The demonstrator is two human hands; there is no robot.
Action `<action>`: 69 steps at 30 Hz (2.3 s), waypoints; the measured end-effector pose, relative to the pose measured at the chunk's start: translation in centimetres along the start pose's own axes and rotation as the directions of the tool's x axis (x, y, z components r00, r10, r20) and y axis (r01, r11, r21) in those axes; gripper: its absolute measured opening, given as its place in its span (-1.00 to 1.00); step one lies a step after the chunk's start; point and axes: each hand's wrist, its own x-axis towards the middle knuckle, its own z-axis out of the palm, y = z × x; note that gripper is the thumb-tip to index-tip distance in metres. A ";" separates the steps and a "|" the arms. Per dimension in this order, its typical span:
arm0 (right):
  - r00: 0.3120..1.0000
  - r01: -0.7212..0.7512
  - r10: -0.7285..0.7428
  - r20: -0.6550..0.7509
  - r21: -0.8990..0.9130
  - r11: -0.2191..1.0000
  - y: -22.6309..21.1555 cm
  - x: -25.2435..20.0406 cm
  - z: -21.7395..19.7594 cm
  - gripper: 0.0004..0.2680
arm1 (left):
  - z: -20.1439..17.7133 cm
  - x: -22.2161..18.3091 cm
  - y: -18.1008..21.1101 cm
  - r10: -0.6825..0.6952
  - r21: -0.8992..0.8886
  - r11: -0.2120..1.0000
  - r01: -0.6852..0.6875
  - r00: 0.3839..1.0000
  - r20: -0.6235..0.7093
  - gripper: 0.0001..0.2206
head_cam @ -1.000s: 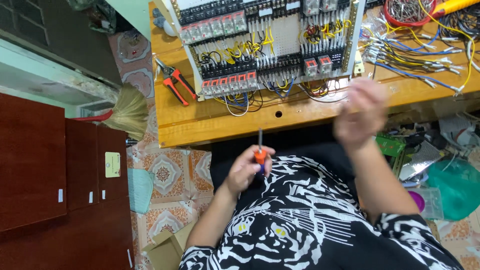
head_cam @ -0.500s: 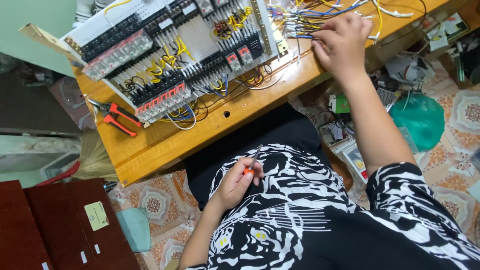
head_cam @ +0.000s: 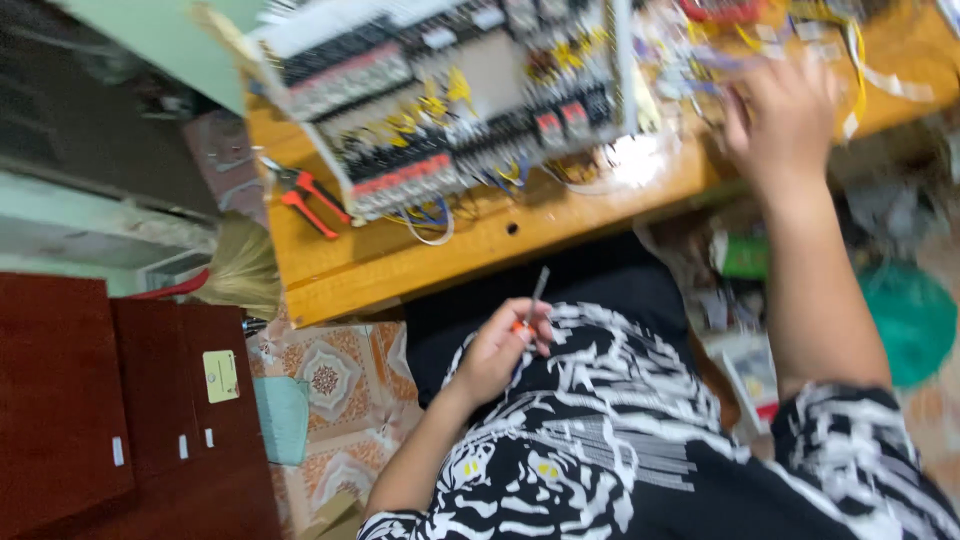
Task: Connecting electrical wires to a terminal block on a control panel using a screwdriver.
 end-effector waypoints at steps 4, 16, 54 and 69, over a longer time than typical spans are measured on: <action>0.986 -0.091 0.129 -0.110 0.296 0.951 -2.1 1.1 -1.4 -0.98 | 0.4 0.1 2.3 -0.124 0.074 0.990 0.124 0.992 -0.010 -0.74; 0.952 0.092 0.182 -0.245 0.798 0.596 -19.1 4.0 -6.5 -0.89 | 0.6 5.2 4.1 0.148 0.388 0.919 -0.065 0.971 -0.190 -0.73; 0.947 -0.038 -0.317 0.055 0.997 0.060 -23.3 -0.2 -11.7 -0.79 | 0.3 4.2 -1.4 -0.048 0.096 0.992 0.085 0.941 -0.335 -0.74; 0.833 -0.340 -0.362 0.419 0.903 0.264 -19.0 3.7 -11.7 -0.93 | 0.9 1.2 11.1 0.187 0.599 0.708 -0.373 0.918 0.349 -0.61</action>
